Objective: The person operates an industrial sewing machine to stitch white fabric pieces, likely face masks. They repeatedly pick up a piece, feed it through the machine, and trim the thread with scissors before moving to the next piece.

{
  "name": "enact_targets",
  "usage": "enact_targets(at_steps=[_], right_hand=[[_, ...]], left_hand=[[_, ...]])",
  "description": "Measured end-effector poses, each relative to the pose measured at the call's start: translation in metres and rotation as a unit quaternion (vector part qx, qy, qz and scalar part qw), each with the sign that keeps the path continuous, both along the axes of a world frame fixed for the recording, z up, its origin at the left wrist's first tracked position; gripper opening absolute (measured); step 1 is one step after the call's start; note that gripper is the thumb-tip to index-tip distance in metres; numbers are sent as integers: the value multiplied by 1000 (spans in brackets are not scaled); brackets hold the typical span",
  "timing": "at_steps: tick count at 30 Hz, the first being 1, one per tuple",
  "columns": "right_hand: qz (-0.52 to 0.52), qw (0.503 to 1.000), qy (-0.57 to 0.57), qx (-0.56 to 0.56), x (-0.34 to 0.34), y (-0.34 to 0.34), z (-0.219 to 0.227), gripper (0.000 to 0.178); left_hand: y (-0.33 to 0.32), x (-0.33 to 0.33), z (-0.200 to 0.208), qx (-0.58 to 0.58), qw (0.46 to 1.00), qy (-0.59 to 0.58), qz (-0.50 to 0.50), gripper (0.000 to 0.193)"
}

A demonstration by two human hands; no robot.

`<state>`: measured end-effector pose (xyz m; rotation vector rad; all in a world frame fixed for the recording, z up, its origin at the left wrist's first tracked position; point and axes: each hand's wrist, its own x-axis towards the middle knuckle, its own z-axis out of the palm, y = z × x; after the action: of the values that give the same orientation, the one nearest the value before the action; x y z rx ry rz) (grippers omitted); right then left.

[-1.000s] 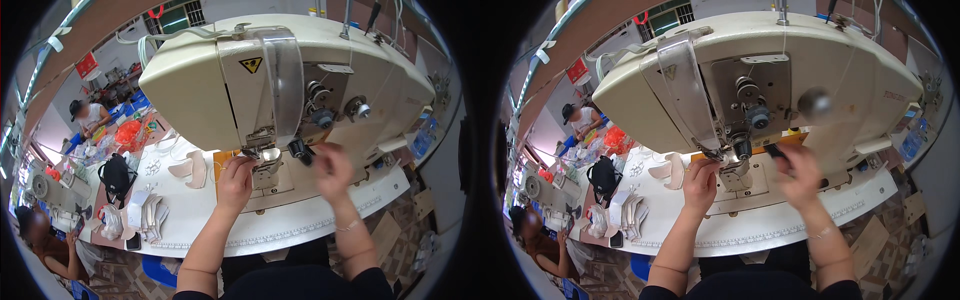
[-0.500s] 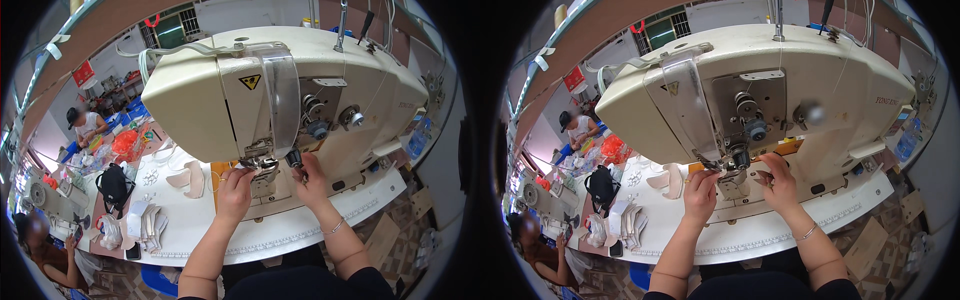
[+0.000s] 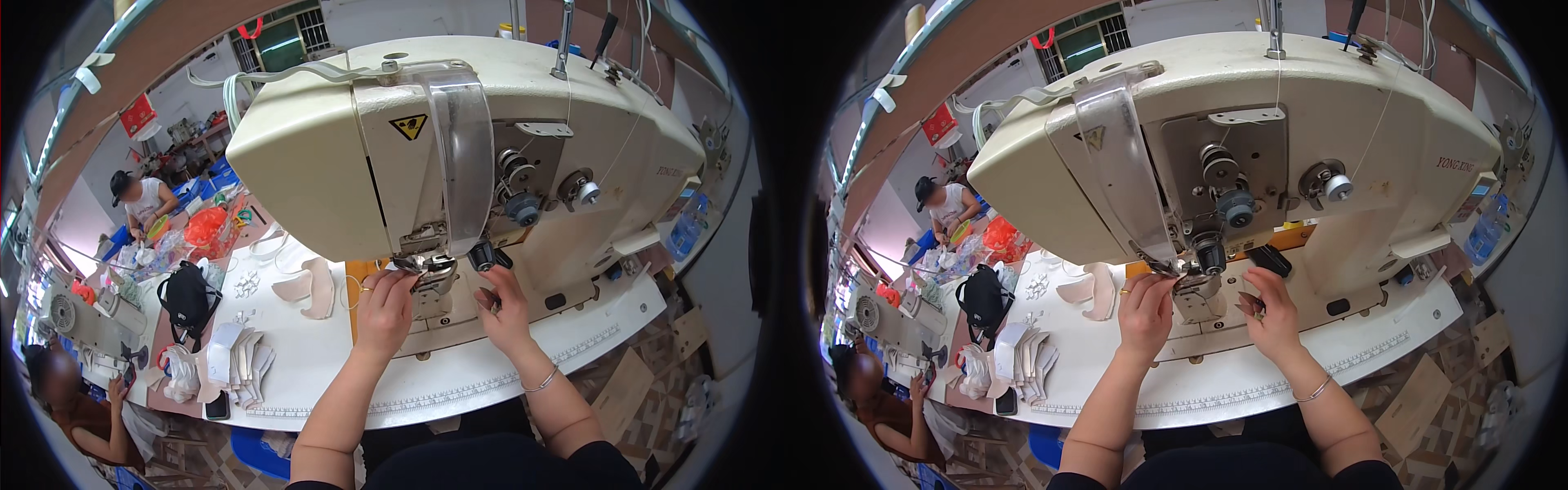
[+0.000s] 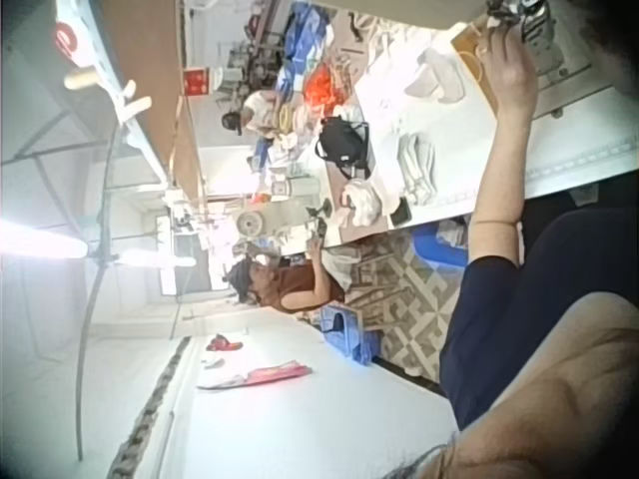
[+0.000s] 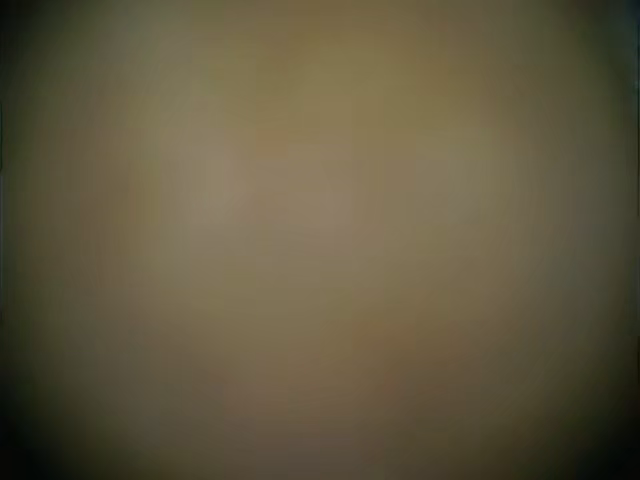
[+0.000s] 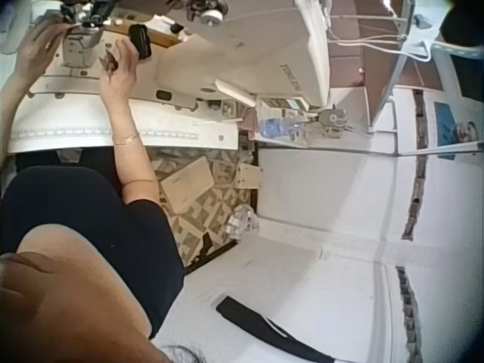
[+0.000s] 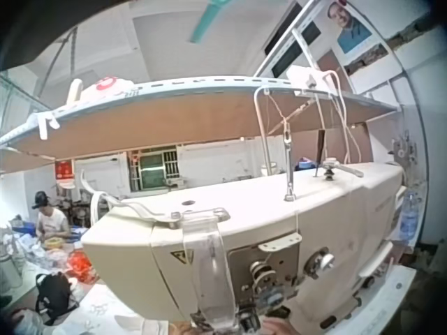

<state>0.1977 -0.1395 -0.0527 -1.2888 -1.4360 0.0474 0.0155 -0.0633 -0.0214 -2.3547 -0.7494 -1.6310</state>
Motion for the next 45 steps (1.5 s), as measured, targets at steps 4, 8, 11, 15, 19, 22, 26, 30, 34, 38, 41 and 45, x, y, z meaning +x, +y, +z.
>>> enact_targets(at_steps=[4,8,11,15,19,22,26,30,34,38,41,45], right_hand=[[13,1000,2,-23,-1,-2,-7,37],[32,999,7,-34,-5,-5,-17,34],[40,997,4,-61,-6,-8,-20,31],[64,996,5,-69,-9,-9,-20,24],[114,980,87,-137,-18,-8,-14,13],[165,934,246,-202,-37,-3,14,17],[248,876,342,-232,-43,10,26,16],[271,864,360,-223,-43,11,31,14],[275,852,385,-226,-40,13,33,13],[285,836,411,-226,-38,14,32,14],[285,828,429,-220,-37,17,29,14],[277,822,448,-216,-42,18,31,14]], left_hand=[[4,-1,-3,-31,998,-48,-7,23],[8,-5,-5,-40,999,-22,11,23],[10,-5,-5,-36,999,-25,13,24],[10,-8,-8,-28,999,-44,-3,25],[-8,-13,2,25,999,-24,-27,28],[-18,-12,4,34,999,21,-31,29],[-16,-16,-2,23,998,46,-23,30],[-22,-12,-1,9,999,41,-35,30],[-22,-9,-2,-1,999,29,-36,31],[-26,-7,1,7,999,47,-15,31],[-25,-5,3,7,998,55,-9,31],[-19,-7,3,3,998,57,-15,31]])
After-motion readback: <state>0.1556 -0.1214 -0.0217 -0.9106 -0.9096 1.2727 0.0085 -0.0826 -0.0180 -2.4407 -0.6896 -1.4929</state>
